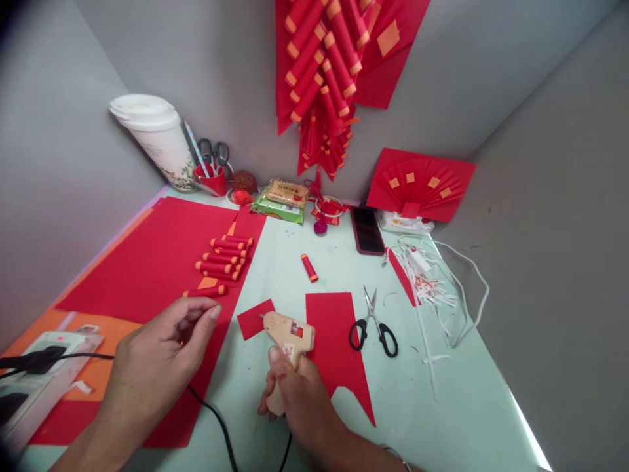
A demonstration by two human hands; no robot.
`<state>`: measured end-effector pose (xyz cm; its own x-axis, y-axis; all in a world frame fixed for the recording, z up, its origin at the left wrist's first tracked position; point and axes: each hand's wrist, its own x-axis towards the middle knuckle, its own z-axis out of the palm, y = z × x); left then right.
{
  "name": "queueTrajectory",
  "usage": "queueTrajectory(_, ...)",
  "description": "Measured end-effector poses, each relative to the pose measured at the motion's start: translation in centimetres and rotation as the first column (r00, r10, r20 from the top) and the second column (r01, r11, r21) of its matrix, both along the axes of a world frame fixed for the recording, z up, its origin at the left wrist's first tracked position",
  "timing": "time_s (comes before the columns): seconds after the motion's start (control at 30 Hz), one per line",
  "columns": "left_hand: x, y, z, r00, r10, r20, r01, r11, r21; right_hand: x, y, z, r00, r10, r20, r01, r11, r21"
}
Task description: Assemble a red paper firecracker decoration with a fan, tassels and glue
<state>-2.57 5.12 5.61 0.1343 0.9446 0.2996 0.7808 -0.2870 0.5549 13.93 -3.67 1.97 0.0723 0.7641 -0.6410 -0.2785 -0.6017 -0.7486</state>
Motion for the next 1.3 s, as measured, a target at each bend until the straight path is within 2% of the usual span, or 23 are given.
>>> queueTrajectory(0.3,-0.15,-0.16,-0.02,1.0,0.0,-0.004,0.0,1.0,0.001,-0.08,-0.05,0.05,0.999,0.033,0.031,-0.033,0.999,-0.009)
queueTrajectory(1.3,0.11,-0.07,0.16,1.0,-0.001,-0.001,0.001,1.0,-0.013,-0.02,-0.07,-0.11,0.999,0.017,0.027,-0.017,1.0,-0.006)
